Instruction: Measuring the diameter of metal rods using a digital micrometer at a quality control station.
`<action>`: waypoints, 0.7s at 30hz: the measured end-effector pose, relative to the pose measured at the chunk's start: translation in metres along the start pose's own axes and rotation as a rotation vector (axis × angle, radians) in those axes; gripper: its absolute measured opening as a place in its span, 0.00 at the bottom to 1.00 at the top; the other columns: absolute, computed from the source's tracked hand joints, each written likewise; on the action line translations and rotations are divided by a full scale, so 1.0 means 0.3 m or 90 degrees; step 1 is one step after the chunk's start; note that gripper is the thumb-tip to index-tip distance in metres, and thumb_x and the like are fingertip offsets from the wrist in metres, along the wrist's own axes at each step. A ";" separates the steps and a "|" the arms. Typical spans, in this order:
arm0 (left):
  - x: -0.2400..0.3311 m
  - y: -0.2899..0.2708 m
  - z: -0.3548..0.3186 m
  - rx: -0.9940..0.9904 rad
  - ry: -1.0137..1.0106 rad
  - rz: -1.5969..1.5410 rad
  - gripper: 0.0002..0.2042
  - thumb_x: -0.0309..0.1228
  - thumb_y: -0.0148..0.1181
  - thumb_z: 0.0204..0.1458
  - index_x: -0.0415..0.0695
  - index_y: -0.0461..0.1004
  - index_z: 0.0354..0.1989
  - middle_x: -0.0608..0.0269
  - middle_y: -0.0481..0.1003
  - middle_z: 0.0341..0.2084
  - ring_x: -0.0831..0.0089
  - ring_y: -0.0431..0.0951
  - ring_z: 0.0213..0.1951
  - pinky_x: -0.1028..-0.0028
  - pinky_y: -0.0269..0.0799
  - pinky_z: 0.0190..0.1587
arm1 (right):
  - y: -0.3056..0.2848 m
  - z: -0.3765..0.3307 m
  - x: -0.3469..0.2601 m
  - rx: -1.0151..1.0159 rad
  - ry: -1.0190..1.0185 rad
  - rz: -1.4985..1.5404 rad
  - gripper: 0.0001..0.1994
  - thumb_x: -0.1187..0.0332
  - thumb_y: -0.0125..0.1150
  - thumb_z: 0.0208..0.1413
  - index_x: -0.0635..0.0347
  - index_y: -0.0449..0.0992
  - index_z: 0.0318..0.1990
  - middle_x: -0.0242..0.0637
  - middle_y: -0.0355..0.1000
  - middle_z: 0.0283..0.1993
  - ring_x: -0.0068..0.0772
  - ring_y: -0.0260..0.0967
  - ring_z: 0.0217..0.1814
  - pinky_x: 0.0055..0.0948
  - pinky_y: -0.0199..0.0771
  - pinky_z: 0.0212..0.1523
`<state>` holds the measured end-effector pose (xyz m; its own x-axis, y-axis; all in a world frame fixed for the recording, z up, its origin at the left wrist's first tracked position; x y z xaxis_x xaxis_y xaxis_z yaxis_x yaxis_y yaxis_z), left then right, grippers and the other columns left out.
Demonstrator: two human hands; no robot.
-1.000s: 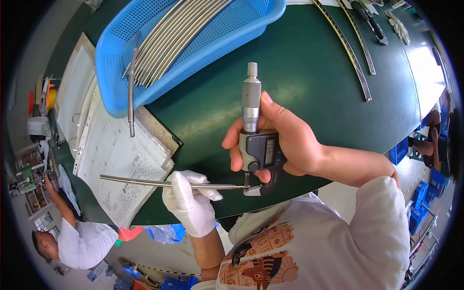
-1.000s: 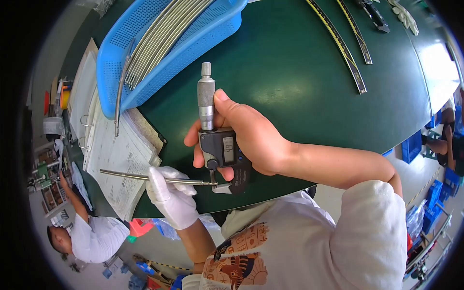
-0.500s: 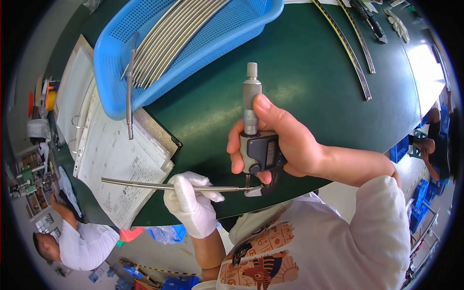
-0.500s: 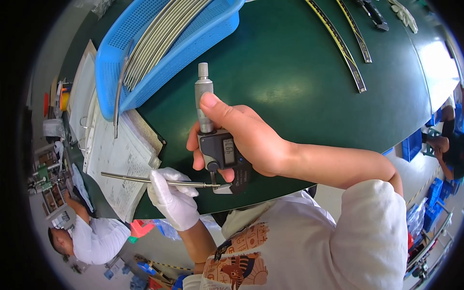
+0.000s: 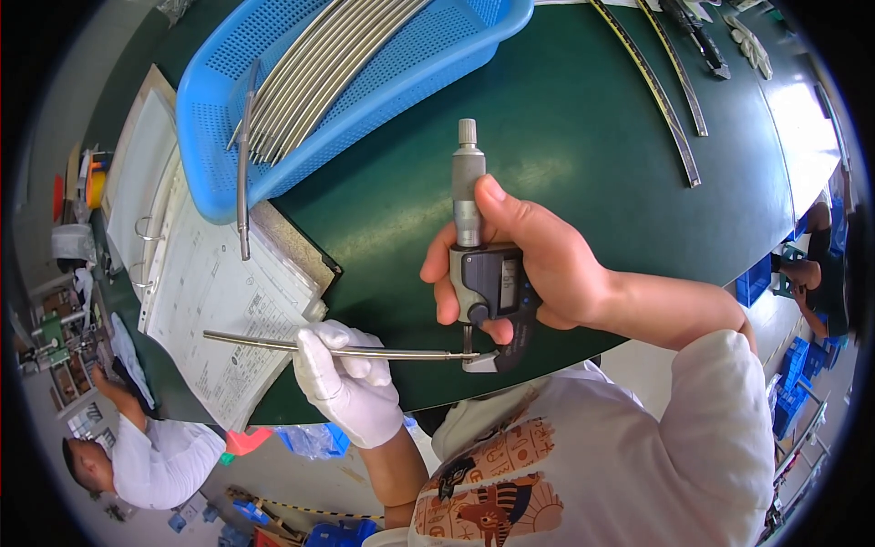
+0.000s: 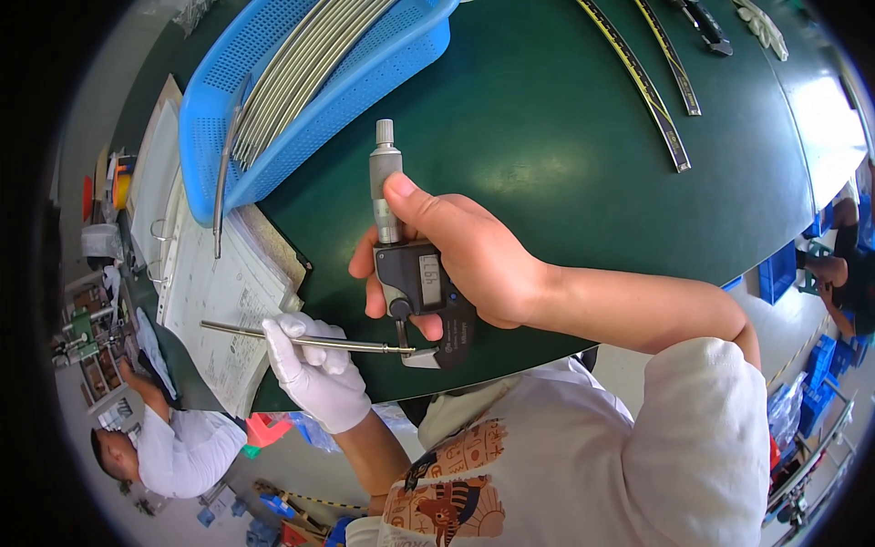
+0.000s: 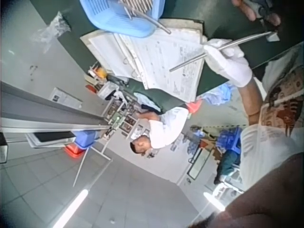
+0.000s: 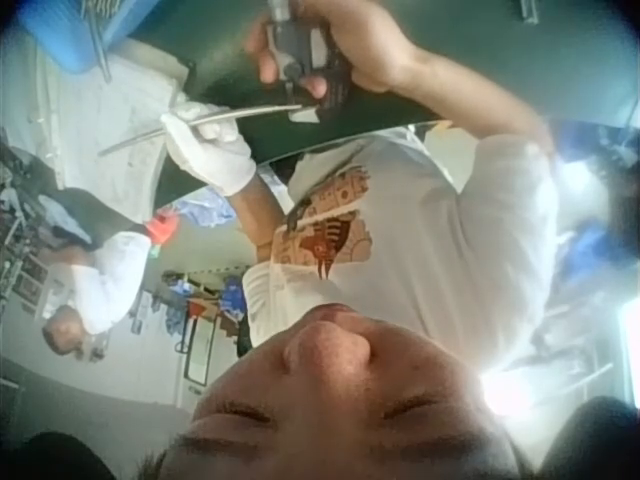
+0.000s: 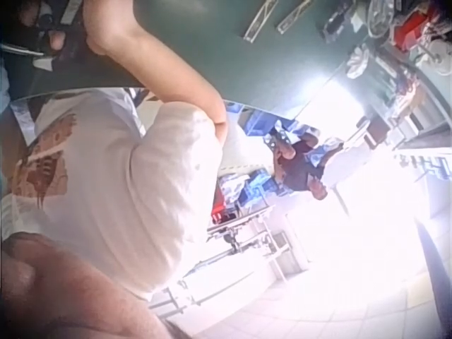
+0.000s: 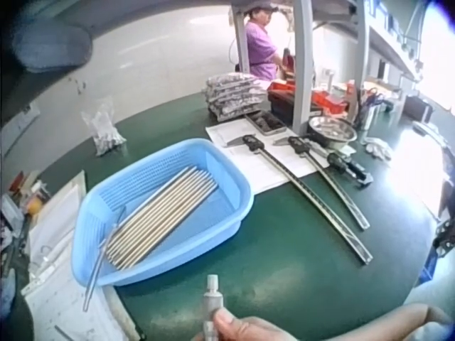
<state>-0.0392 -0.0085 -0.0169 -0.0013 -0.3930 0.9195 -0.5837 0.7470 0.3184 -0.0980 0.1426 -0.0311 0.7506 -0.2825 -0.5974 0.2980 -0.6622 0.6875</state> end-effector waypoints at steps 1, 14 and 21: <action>0.000 -0.003 0.000 0.000 0.000 0.000 0.16 0.39 0.39 0.56 0.42 0.63 0.21 0.70 0.55 0.08 0.83 0.51 0.08 0.83 0.47 0.09 | -0.001 0.001 0.002 0.002 0.003 0.004 0.32 0.45 0.24 0.56 0.68 0.68 0.32 0.40 0.69 0.22 0.25 0.59 0.11 0.20 0.62 0.16; 0.001 -0.004 -0.009 0.006 0.000 0.045 0.16 0.39 0.42 0.55 0.42 0.63 0.20 0.67 0.57 0.07 0.79 0.55 0.07 0.82 0.51 0.09 | 0.006 0.002 0.007 -0.011 0.014 0.059 0.32 0.47 0.21 0.56 0.68 0.68 0.32 0.42 0.69 0.23 0.25 0.58 0.11 0.20 0.62 0.16; -0.004 0.004 -0.005 -0.034 -0.007 -0.003 0.16 0.38 0.40 0.55 0.41 0.63 0.21 0.66 0.57 0.07 0.78 0.57 0.07 0.82 0.53 0.09 | 0.004 0.000 0.003 0.009 0.012 0.013 0.32 0.43 0.29 0.54 0.67 0.69 0.29 0.41 0.69 0.21 0.24 0.58 0.10 0.20 0.61 0.15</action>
<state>-0.0389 -0.0062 -0.0174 -0.0078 -0.4016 0.9158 -0.5389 0.7731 0.3345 -0.0971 0.1415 -0.0309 0.7670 -0.2835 -0.5757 0.2745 -0.6660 0.6936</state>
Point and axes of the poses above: each hand's wrist, its own z-axis towards the middle knuckle, its own y-axis out of the palm, x = y × z, the point moved 10 cm from there along z, towards the middle knuckle
